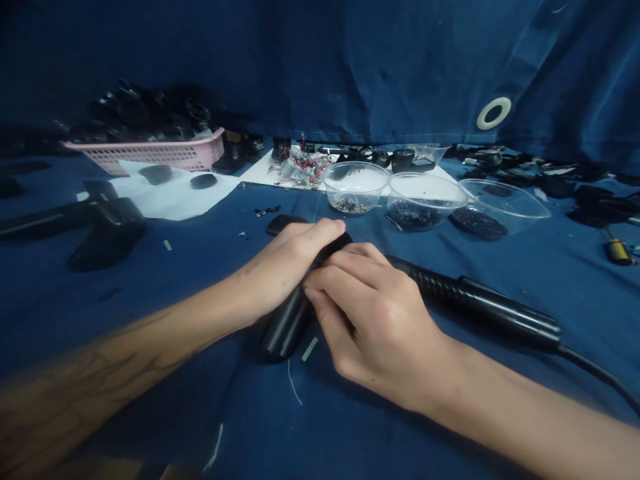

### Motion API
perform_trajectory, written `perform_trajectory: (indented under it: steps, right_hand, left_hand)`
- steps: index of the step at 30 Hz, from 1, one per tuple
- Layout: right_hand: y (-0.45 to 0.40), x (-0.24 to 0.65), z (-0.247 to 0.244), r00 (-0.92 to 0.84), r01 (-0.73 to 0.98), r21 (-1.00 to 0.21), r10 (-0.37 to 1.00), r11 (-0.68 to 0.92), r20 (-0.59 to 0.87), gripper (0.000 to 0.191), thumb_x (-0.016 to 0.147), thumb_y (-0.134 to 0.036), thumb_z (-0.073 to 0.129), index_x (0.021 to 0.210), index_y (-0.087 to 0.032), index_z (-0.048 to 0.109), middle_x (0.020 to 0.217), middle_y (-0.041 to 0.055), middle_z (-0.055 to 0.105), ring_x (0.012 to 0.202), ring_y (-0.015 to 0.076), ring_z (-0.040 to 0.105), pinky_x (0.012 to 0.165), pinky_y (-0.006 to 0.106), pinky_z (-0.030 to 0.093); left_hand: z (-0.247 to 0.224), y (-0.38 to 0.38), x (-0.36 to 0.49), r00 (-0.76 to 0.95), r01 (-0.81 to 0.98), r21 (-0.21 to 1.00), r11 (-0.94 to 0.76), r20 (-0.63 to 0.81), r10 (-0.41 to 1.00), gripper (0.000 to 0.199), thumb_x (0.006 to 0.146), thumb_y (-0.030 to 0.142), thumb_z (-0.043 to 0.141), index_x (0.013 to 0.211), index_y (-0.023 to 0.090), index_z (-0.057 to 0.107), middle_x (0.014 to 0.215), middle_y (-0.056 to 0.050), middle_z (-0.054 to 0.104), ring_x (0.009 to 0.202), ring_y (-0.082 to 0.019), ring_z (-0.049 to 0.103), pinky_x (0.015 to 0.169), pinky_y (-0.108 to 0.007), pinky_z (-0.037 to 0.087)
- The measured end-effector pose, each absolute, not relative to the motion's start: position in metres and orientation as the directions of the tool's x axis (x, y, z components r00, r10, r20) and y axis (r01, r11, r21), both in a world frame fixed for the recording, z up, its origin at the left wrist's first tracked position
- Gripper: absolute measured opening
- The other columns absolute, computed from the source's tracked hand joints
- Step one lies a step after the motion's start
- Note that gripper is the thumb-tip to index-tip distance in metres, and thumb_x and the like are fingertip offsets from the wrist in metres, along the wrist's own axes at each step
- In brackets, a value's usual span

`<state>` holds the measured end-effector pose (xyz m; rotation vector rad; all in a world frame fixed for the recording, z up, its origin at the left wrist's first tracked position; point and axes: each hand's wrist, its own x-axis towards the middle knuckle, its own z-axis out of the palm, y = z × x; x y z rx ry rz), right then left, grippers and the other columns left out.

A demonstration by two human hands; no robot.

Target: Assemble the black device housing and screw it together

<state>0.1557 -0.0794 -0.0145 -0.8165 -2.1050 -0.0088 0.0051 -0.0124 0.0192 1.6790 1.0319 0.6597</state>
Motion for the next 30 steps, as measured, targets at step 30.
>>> perform_trajectory:
  steps: [30]
  right_hand:
    - [-0.078,0.158,-0.008,-0.397,0.629,-0.357,0.680,0.691,0.616,0.012,0.093,-0.006,0.061,0.093,-0.016,0.068,0.084,-0.0031,0.067,0.074,0.0102,0.059,0.070,0.028,0.046]
  left_hand:
    - [0.015,-0.003,-0.002,0.588,0.208,0.967,-0.144,-0.006,0.809,0.046,0.096,0.056,0.051,0.066,0.021,0.045,0.071,0.003,0.049,0.075,-0.016,0.046,0.071,-0.031,0.037]
